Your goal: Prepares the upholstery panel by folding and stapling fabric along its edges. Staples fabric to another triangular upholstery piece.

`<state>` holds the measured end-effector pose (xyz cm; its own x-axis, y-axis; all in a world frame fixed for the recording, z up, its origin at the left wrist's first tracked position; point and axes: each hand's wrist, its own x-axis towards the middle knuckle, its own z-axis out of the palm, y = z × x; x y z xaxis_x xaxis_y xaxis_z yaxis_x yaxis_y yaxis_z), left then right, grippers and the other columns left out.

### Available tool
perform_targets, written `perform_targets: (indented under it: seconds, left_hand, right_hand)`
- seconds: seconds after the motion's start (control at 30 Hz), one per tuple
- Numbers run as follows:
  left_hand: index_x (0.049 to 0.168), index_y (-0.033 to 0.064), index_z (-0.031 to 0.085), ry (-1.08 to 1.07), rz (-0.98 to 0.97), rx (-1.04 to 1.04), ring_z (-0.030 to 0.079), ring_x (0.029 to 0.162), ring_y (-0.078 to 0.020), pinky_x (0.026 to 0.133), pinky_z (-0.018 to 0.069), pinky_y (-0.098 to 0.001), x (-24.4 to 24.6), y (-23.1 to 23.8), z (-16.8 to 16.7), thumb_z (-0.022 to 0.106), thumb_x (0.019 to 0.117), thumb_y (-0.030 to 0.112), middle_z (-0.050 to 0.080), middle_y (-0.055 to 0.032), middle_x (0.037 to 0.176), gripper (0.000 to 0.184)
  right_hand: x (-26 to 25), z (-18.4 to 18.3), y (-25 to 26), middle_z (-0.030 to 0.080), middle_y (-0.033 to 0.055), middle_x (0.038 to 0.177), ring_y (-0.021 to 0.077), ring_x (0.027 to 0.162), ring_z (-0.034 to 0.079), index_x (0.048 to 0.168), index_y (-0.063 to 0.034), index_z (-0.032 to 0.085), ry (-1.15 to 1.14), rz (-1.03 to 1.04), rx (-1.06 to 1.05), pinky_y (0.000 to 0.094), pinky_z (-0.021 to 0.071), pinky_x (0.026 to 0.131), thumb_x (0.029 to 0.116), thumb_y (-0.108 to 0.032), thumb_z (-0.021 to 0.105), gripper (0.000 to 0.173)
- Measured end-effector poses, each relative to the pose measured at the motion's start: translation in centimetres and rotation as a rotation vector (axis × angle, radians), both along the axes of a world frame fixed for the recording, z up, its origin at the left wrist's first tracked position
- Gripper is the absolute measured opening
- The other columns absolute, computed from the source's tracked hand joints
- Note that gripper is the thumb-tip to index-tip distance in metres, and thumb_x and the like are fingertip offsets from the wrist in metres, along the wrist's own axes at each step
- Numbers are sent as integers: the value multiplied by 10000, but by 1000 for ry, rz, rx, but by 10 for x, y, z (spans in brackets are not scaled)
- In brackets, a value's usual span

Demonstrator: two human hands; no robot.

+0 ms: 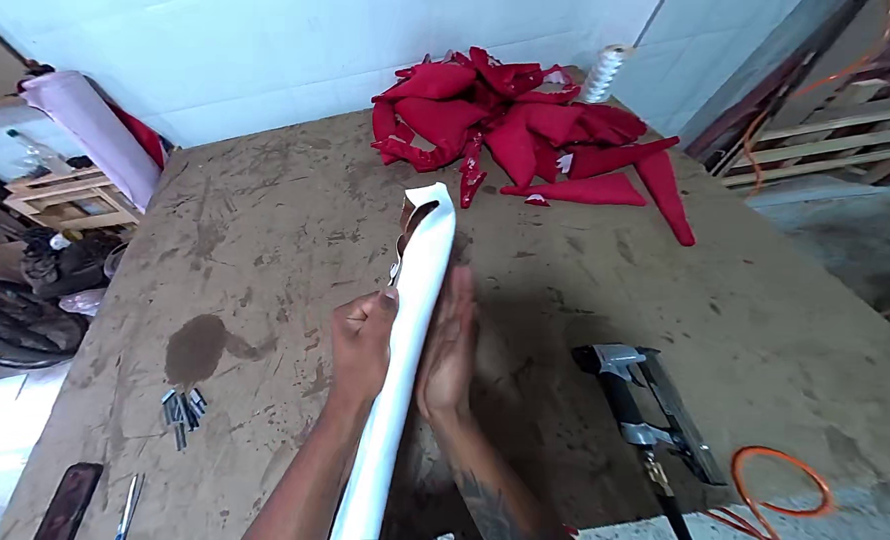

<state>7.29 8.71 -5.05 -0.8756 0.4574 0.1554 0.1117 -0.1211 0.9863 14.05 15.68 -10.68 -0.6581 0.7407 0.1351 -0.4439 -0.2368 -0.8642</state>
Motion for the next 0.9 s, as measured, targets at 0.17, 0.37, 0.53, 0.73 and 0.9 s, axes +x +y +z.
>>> perform_targets:
  seconds: [0.17, 0.37, 0.53, 0.73, 0.9]
  left_hand:
    - [591, 129, 568, 259, -176, -236, 467, 454, -95, 428, 410, -275, 31, 30, -63, 587, 1025, 286, 509, 12, 533, 462]
    - [575, 174, 565, 676, -207, -454, 613, 621, -83, 604, 540, -328, 64, 46, -175, 584, 1014, 298, 613, 58, 621, 457]
    - [631, 145, 644, 874, -251, -677, 716, 778, -115, 750, 604, -371, 104, 60, -242, 546, 1021, 334, 713, 29, 726, 444]
    - [709, 161, 720, 907, -246, -728, 748, 864, -117, 783, 622, -374, 106, 60, -251, 531, 1016, 339, 767, 39, 829, 402]
    - [690, 152, 687, 894, -232, -730, 735, 827, -125, 754, 601, -364, 105, 56, -248, 523, 1020, 350, 746, 31, 786, 419]
  right_hand:
    - [28, -39, 13, 723, 22, 1135, 98, 1073, 686, 1354, -193, 592, 40, -27, -514, 324, 591, 915, 1020, -699, 310, 668]
    - [84, -126, 38, 704, 133, 1211, 223, 1144, 677, 1375, -69, 563, 98, 51, -735, 447, 560, 1001, 872, -868, 388, 960]
    - [189, -169, 86, 602, 168, 1434, 314, 1301, 604, 1515, -28, 440, -317, 239, -416, 529, 517, 1076, 962, -798, 272, 963]
    - [269, -120, 222, 710, 68, 1194, 243, 1051, 709, 1342, -152, 644, -1131, -18, 403, 493, 610, 889, 1006, -526, 578, 507]
    - [222, -143, 226, 489, 235, 1407, 427, 1074, 640, 1409, -139, 555, -1566, -121, 765, 617, 582, 833, 734, -358, 926, 800]
